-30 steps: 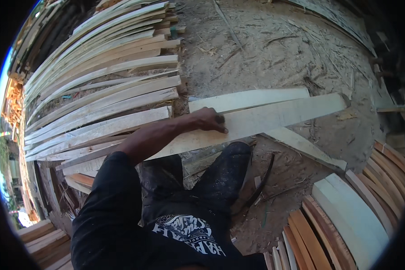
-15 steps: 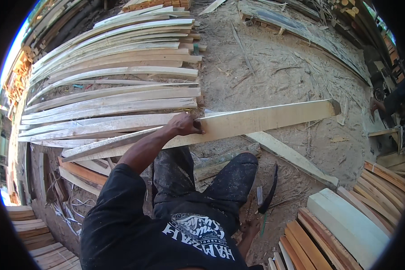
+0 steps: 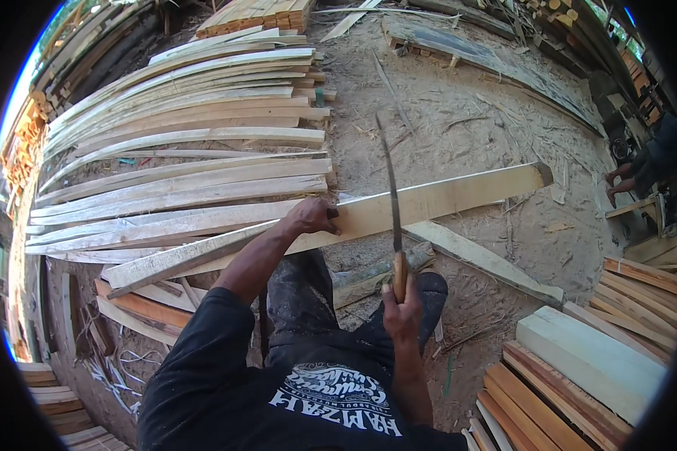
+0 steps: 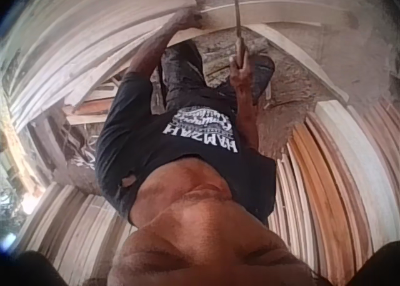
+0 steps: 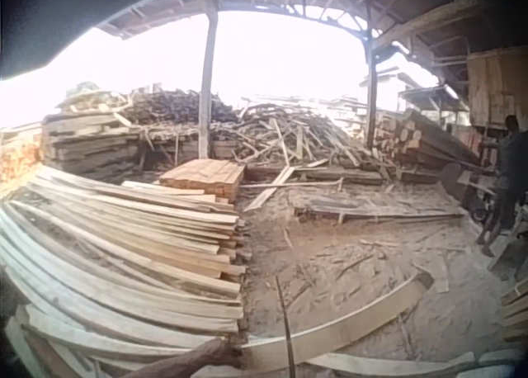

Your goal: The person saws through several wooden planks using a hand saw while sitting on the ground in a workshop.

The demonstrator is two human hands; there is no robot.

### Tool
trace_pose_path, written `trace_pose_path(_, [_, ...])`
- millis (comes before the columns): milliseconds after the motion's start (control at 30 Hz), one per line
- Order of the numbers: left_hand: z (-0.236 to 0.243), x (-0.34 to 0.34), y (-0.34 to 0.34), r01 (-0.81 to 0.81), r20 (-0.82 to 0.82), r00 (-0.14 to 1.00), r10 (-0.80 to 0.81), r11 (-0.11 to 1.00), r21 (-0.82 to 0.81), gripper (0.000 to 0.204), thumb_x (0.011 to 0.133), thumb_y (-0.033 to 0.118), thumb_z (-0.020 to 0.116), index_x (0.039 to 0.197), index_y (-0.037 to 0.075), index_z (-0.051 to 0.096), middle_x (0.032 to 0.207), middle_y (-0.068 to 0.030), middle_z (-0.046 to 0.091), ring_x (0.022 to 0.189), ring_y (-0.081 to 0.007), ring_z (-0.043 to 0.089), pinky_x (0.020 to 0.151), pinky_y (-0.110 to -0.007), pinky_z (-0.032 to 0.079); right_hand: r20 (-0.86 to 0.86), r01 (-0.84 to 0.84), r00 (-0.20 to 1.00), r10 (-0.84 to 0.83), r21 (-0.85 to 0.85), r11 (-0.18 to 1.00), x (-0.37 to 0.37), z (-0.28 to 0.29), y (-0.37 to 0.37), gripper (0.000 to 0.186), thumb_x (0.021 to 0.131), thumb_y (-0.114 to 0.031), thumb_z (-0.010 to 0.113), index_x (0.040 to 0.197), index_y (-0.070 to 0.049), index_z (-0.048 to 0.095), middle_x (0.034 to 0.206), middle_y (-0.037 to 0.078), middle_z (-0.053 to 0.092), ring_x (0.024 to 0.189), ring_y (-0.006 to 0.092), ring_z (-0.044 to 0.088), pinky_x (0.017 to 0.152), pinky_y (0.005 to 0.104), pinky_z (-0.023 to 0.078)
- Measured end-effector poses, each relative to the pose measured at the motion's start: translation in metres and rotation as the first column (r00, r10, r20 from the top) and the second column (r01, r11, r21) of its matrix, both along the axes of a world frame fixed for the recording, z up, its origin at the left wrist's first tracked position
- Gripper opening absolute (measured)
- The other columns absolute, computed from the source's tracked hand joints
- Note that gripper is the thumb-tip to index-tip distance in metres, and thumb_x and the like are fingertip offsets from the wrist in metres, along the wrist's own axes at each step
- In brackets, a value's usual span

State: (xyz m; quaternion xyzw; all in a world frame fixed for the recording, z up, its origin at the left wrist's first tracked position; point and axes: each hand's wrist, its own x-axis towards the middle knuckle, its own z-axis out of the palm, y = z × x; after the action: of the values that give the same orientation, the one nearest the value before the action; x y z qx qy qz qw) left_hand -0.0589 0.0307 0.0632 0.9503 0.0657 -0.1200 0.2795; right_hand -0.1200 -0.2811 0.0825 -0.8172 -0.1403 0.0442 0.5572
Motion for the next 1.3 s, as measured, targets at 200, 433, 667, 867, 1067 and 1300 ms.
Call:
trace_pose_path(200, [-0.021,-0.002,0.006,0.079,0.068,0.995,-0.077,0.996,-0.033,0.054,0.063,0.044,0.082,0.091,0.000,0.067,0.081,-0.0196,0.067,0.075,-0.0347,0.066,0.068,-0.043,0.049,0.026,-0.212,0.976,0.217,-0.127,0.969,0.027,-0.028,0.086,0.050,0.098,-0.032,0.048,0.139,-0.004,0.042,0.099,0.031,0.062,0.091,0.0468,0.062,0.076,0.0490,0.050])
trace_pose_path(433, [-0.010,-0.019,0.007,0.029,0.042,0.999,-0.030,0.999,0.015,0.046,0.063,0.039,0.081,0.084,0.001,0.066,0.075,-0.0210,0.065,0.072,-0.0381,0.064,0.065,-0.045,0.048,-0.097,-0.287,0.957,0.275,-0.163,0.944,-0.024,0.004,0.062,0.047,0.099,-0.026,0.046,0.139,-0.002,0.042,0.116,0.030,0.058,0.106,0.0463,0.058,0.084,0.0451,0.050])
trace_pose_path(667, [-0.010,-0.028,0.010,-0.029,0.063,0.998,0.030,0.999,-0.023,0.057,0.060,0.042,0.084,0.086,-0.004,0.061,0.077,-0.0250,0.064,0.076,-0.0406,0.064,0.068,-0.046,0.047,-0.217,-0.290,0.939,0.267,-0.081,0.954,-0.113,0.052,-0.018,0.049,0.098,-0.025,0.046,0.140,-0.001,0.039,0.120,0.031,0.057,0.109,0.0450,0.057,0.086,0.0424,0.050])
trace_pose_path(867, [-0.031,-0.028,0.017,0.042,0.101,0.994,-0.048,0.997,0.062,0.060,0.064,0.039,0.082,0.096,-0.003,0.053,0.085,-0.0265,0.064,0.084,-0.0445,0.062,0.073,-0.048,0.047,-0.115,-0.204,0.975,0.189,-0.139,0.969,0.022,-0.001,0.130,0.050,0.098,-0.030,0.045,0.142,-0.008,0.037,0.101,0.033,0.061,0.094,0.0505,0.058,0.078,0.0538,0.049])
trace_pose_path(1067, [-0.019,-0.042,0.009,-0.030,-0.009,0.999,0.031,0.994,0.103,0.060,0.060,0.044,0.081,0.094,0.001,0.056,0.086,-0.0231,0.065,0.083,-0.0413,0.063,0.073,-0.048,0.047,0.015,-0.224,0.974,0.226,-0.070,0.972,-0.013,-0.004,0.103,0.049,0.098,-0.026,0.045,0.143,-0.007,0.036,0.099,0.034,0.061,0.091,0.0512,0.059,0.075,0.0537,0.048])
trace_pose_path(1300, [-0.017,-0.034,-0.003,0.011,-0.009,1.000,-0.009,0.990,0.141,0.063,0.060,0.043,0.081,0.103,0.002,0.060,0.089,-0.0222,0.067,0.086,-0.0408,0.064,0.076,-0.048,0.049,-0.011,-0.232,0.972,0.233,-0.153,0.961,-0.134,0.058,-0.023,0.052,0.096,-0.016,0.051,0.145,-0.009,0.035,0.086,0.025,0.063,0.073,0.0404,0.064,0.066,0.0451,0.051])
